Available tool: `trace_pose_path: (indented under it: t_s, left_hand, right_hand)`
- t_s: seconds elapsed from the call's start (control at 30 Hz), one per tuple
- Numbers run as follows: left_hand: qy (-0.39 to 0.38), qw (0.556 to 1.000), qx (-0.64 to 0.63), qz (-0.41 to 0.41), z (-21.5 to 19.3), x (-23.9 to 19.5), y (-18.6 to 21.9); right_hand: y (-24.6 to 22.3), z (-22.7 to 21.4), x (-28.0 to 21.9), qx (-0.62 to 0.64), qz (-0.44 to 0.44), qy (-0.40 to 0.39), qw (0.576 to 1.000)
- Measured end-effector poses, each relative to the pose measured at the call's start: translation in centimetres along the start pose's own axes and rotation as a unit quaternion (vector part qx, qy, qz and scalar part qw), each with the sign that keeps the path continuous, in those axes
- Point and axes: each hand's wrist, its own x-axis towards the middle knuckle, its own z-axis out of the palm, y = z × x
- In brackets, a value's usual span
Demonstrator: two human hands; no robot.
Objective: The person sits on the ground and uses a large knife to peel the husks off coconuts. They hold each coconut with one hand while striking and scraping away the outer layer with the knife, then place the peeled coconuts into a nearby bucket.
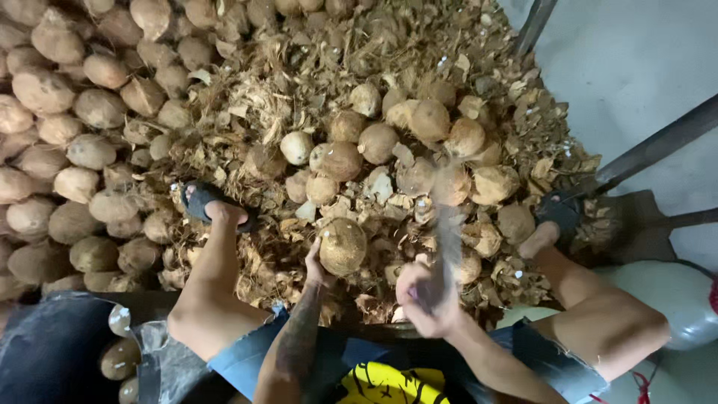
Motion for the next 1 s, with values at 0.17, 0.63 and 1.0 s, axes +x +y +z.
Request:
trace_pose_path:
  t_s: [0.17,0.63,1.0]
  left_hand:
    - [0.041,0.995,-0.054,0.073,-0.2,1.1,-0.8]
    - [-0.002,0.999,-0.048,0.018,0.2,-0.3,-0.6]
    - [0.099,0.993,-0.038,0.052,2.7,-2.8,1.1]
  right_hand:
    - [7.8,2.1,-3.4,-0.185,0.321,-0.136,0.919]
    - [1.1,1.0,-1.5,0.046,-0.054,0.045,0.996]
    - [5.4,1.6,-5.2,-0.077,0.611,-0.069,0.785]
